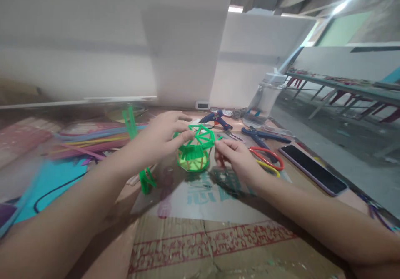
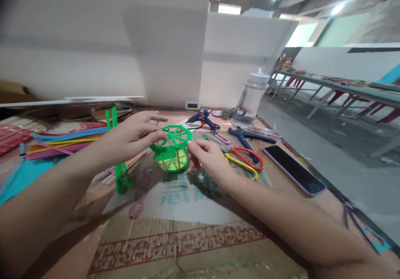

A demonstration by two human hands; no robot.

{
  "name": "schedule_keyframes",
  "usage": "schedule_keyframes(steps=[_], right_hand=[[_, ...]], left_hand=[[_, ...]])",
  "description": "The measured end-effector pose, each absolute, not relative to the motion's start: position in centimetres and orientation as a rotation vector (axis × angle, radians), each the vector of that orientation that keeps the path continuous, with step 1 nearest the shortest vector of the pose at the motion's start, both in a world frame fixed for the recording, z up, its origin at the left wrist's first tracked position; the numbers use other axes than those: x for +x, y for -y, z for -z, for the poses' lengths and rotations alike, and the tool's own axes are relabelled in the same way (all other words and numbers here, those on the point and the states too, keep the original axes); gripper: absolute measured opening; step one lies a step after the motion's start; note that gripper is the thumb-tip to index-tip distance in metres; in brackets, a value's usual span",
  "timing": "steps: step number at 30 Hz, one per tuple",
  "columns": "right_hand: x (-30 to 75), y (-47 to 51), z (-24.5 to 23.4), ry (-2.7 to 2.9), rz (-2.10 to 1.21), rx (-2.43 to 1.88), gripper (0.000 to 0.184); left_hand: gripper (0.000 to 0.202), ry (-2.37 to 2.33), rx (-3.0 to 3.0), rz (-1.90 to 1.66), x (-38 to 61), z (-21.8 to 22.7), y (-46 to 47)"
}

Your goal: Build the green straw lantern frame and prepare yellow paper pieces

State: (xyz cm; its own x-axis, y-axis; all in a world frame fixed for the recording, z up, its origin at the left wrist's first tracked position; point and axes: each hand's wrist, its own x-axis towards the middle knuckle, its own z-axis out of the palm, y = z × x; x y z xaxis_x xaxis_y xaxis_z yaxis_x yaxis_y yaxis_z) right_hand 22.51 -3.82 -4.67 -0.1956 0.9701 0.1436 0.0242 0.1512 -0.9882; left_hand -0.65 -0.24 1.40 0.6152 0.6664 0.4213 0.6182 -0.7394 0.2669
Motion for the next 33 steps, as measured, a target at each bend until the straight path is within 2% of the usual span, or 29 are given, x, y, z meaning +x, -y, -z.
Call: schedule_keyframes(steps=[4,7,15,19,24,33], right_hand=[[24.2,2.2,3.8,1.580,-0.808,-1.048,0.055],[25.1,0.9,5.0,1.563,-0.658,-1.086,0.053],[24.8,0.2,8.5,1.567,-0.708,-1.142,0.030],[24.3,0.8,8.4,1.636,-0.686,-1.155,0.026],[24.2,1.0,8.3,1.796,-0.527,-1.172,0.024],[24.2,1.1,8.7,1.958,-0.439,-1.098,0.020]], left_hand=[[0.035,-1.109,2.680,-0.760,-0.7,-1.6,0.3],[0.033,-1.077,2.703,-0.731,-0.2,-1.3,0.3],[0.031,-1.028,2.708,-0.662,-1.0,-1.6,0.1],[0.027,-0.937,2.749,-0.618,-1.0,-1.4,0.2],[0.031,-0.983,2.739,-0.664,0.2,-0.4,0.4],[0.033,-0.971,2.672,-0.776,0.9,0.4,0.1]])
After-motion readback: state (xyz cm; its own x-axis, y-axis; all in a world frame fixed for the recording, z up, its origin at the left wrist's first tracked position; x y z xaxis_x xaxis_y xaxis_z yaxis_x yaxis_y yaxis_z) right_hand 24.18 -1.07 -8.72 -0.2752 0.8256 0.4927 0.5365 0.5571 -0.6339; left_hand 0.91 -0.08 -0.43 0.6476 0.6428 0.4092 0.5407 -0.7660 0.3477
